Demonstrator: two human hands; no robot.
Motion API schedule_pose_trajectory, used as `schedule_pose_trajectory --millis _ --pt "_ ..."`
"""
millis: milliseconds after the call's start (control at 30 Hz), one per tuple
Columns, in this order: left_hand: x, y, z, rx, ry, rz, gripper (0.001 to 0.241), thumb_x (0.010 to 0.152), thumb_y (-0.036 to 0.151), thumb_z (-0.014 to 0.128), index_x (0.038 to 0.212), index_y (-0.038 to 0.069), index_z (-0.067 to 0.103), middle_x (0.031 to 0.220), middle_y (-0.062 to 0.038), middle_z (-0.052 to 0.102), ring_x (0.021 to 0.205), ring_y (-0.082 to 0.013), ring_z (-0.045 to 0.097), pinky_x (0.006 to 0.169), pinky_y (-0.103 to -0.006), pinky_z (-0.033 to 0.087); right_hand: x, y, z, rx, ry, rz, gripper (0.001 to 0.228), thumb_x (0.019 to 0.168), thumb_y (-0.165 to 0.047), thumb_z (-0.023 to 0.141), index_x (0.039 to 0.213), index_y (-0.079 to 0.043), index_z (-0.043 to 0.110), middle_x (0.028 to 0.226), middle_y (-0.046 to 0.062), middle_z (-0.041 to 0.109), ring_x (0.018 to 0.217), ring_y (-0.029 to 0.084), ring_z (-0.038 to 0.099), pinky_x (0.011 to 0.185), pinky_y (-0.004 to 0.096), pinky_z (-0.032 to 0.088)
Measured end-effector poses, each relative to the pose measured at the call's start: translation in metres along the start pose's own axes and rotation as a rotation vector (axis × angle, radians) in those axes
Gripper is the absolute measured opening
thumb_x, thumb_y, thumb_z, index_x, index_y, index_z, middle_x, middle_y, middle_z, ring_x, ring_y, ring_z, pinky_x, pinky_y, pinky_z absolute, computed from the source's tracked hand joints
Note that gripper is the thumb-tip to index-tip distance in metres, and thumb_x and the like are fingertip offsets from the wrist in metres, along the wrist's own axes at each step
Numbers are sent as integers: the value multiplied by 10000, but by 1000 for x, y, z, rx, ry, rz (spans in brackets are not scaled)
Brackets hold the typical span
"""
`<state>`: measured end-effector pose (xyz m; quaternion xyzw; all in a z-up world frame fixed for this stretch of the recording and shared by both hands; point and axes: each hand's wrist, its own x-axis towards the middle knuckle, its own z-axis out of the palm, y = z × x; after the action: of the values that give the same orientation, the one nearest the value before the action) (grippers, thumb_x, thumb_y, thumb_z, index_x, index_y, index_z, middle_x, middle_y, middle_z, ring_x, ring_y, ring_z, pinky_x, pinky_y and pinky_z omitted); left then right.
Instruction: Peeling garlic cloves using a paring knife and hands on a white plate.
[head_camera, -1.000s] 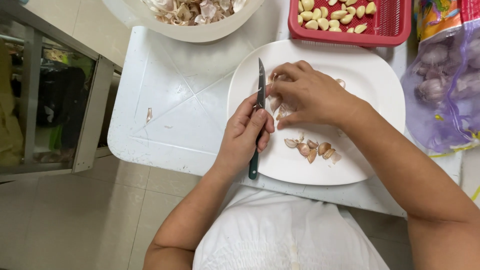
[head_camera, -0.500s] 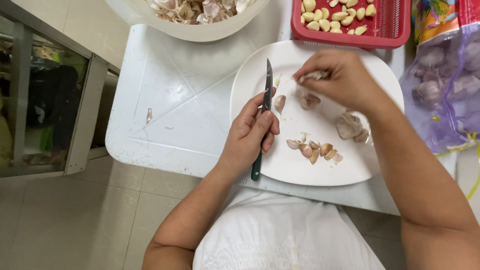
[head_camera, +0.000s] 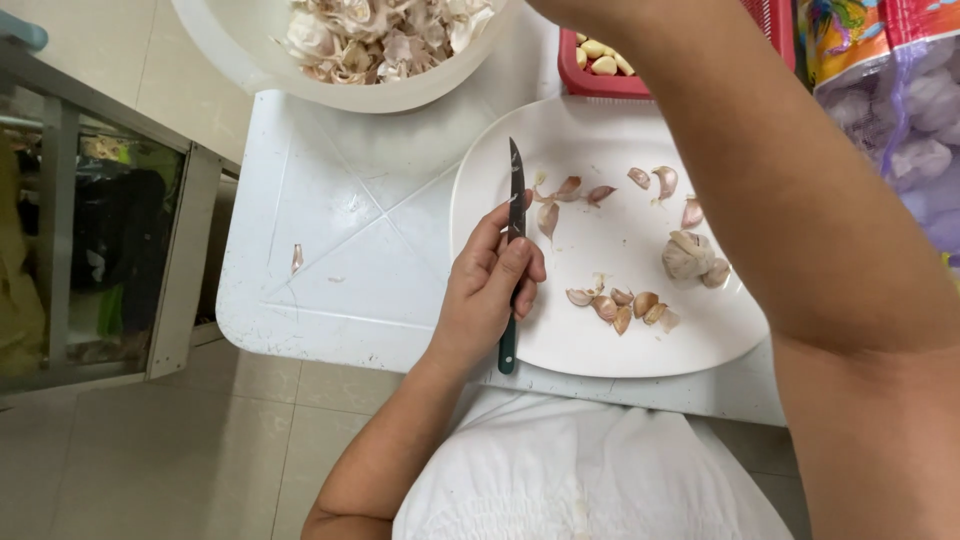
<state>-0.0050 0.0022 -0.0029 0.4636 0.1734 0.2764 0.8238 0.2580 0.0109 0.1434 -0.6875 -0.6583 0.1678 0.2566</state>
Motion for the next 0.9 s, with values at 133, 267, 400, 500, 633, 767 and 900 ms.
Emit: schedule_pose_trajectory --millis 133,267,400,500,633,767,900 --pt "1 0 -1 8 -5 -5 438 1139 131 434 1557 2 421 820 -88 619 518 -89 542 464 -220 486 -1 12 5 -128 -46 41 107 1137 -84 656 1121 14 696 994 237 680 873 451 640 775 520 509" --pt "2 -1 -3 6 -31 -2 443 1139 132 441 1559 -5 418 812 -91 618 511 -91 540 462 -217 483 -33 22 28 -258 -147 131 198 1071 -125 701 1152 41 774 1025 295 753 880 529 713 767 569 561" --pt "4 -2 -2 16 -42 -12 441 1140 136 444 1561 9 424 813 -90 620 507 -91 536 456 -219 484 -80 37 56 -315 -317 337 272 870 -129 801 1092 29 796 1068 258 773 957 460 762 838 510 619" --pt "3 0 -1 28 -36 -6 442 1142 135 441 1562 -1 419 808 -90 619 507 -89 537 455 -217 483 -96 53 77 -227 -181 359 166 908 -35 781 1065 14 802 997 202 765 918 408 769 781 432 636" --pt "3 1 1 50 -34 0 438 1142 129 435 1559 -2 422 811 -90 622 505 -90 541 453 -219 484 -101 55 81 -173 -112 378 146 908 16 766 1051 33 791 959 193 752 903 375 767 760 401 643" --pt "2 0 -1 58 -23 17 438 1143 136 440 1558 -2 423 812 -91 622 503 -89 538 449 -218 482 -97 47 87 -4 -9 314 133 959 19 752 1081 62 784 1015 221 729 933 392 749 764 428 639" --pt "3 -4 -1 38 -27 26 435 1146 134 441 1565 15 422 819 -82 621 504 -86 536 446 -215 480 -101 37 104 -63 -57 279 180 913 -72 836 1074 -2 794 1084 148 718 971 332 750 795 385 651"
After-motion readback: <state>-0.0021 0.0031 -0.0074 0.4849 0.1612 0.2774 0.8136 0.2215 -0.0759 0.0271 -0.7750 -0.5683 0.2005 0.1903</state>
